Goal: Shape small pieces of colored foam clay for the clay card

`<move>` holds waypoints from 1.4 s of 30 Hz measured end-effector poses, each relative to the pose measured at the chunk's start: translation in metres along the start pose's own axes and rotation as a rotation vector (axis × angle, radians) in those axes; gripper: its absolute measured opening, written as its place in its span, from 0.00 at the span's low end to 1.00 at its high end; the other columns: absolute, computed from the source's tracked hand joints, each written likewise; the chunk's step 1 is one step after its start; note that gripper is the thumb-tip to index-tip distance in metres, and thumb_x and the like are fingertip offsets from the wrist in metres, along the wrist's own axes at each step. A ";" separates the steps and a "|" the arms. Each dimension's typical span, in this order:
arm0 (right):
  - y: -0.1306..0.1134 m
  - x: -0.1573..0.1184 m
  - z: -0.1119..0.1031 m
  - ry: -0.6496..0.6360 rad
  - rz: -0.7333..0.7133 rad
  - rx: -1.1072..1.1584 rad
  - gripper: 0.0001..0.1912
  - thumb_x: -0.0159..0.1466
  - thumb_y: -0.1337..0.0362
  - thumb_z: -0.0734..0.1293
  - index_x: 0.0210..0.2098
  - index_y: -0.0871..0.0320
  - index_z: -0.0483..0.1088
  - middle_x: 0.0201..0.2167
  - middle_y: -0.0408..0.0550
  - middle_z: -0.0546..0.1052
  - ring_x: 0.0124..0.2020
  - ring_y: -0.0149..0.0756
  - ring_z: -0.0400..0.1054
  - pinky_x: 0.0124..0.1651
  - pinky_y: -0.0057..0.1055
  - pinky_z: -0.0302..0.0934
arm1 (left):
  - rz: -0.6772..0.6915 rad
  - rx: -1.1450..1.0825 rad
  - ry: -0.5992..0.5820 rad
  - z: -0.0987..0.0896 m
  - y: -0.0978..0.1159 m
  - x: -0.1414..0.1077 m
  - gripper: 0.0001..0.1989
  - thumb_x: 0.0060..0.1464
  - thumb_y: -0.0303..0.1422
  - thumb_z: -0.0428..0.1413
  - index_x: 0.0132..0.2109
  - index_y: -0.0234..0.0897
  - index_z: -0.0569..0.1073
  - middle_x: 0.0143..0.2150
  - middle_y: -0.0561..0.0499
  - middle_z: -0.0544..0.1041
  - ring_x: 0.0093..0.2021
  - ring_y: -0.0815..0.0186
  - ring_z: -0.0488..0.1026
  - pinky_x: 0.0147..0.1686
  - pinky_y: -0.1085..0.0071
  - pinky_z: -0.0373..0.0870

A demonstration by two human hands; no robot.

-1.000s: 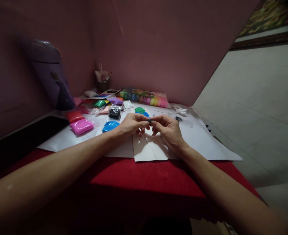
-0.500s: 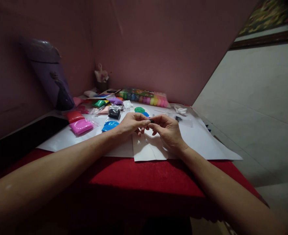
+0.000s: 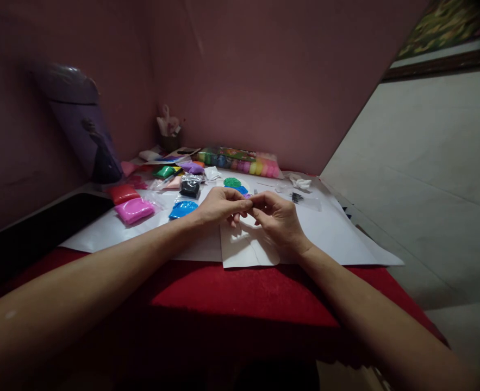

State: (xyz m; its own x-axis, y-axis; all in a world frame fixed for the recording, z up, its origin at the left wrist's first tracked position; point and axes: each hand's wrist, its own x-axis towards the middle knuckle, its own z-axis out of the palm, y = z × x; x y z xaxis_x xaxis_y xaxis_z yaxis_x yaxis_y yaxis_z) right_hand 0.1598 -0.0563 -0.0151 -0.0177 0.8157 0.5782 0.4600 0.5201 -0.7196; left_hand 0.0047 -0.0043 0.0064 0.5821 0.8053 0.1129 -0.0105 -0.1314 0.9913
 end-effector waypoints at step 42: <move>0.006 0.009 -0.004 0.128 0.346 0.548 0.13 0.51 0.58 0.74 0.31 0.58 0.72 0.24 0.42 0.74 0.23 0.28 0.66 0.24 0.28 0.65 | 0.028 -0.230 0.106 -0.005 -0.004 0.001 0.04 0.50 0.24 0.59 0.36 0.30 0.76 0.25 0.51 0.75 0.20 0.74 0.69 0.20 0.76 0.65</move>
State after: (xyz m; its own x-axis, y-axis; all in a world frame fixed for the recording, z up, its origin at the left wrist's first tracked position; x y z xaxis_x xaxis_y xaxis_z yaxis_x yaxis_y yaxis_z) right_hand 0.1655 -0.0464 -0.0125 0.1715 0.9400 0.2949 -0.0986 0.3143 -0.9442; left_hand 0.0012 -0.0001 0.0026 0.4903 0.8611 0.1348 -0.2173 -0.0290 0.9757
